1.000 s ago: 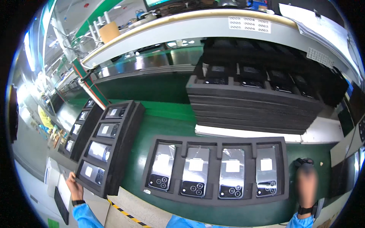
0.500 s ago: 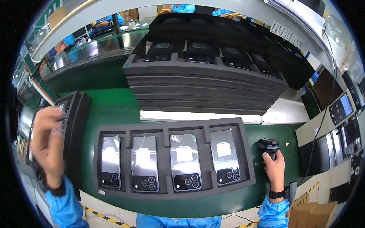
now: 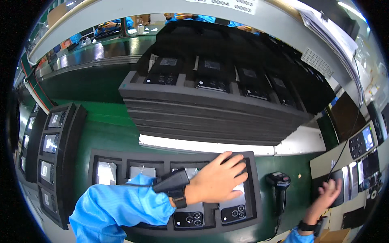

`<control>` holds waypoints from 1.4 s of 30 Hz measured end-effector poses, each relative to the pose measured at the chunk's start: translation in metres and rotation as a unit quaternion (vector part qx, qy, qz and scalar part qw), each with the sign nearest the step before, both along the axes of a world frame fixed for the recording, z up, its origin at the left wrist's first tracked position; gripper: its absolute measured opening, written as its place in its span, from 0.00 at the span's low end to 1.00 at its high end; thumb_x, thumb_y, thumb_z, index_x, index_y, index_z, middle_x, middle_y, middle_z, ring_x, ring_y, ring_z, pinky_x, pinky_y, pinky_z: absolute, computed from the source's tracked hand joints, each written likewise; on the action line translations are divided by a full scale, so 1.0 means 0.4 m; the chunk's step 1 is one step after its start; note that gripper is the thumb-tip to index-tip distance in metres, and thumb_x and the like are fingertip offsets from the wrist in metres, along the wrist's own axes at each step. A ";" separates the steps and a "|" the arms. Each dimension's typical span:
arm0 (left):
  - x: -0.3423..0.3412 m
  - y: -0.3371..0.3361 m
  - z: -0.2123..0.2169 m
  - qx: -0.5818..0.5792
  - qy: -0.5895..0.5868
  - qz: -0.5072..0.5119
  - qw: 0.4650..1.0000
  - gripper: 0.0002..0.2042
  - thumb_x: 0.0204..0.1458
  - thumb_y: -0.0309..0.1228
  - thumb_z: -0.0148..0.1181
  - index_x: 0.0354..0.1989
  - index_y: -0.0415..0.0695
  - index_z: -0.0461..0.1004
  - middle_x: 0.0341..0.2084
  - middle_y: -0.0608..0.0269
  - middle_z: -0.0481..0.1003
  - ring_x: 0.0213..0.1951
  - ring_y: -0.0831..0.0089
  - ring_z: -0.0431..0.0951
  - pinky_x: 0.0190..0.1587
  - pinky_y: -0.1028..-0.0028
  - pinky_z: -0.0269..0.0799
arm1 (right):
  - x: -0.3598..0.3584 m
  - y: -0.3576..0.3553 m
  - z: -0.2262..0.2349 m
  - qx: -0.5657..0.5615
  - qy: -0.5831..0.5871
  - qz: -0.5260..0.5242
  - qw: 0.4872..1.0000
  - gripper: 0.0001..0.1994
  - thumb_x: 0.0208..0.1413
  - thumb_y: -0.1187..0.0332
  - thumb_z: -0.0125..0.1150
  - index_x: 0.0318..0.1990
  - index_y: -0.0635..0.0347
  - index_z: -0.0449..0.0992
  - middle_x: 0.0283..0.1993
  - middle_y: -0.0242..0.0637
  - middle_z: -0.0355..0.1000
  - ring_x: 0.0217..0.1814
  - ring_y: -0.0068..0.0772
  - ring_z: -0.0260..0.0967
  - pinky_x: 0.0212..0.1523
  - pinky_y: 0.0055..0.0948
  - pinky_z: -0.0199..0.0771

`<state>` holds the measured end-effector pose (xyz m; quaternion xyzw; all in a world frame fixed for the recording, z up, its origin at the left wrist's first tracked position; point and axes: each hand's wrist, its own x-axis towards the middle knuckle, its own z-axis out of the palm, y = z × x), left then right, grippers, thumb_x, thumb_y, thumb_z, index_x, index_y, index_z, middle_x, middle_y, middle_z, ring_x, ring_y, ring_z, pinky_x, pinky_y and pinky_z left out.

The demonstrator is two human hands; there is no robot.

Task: Scanning barcodes on electronic handheld devices and placing them into tray inserts.

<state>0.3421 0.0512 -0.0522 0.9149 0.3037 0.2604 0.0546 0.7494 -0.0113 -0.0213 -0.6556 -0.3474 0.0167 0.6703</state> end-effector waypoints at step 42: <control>-0.025 0.034 -0.003 -0.136 -0.305 -0.021 0.942 0.11 0.53 0.32 0.59 0.42 0.41 0.70 0.41 0.55 0.71 0.49 0.54 0.73 0.55 0.57 0.65 | -0.296 -0.091 0.092 -0.437 0.059 0.360 0.822 0.10 0.66 0.65 0.59 0.41 0.62 0.82 0.18 0.25 0.68 0.15 0.15 0.61 0.13 0.19 0.57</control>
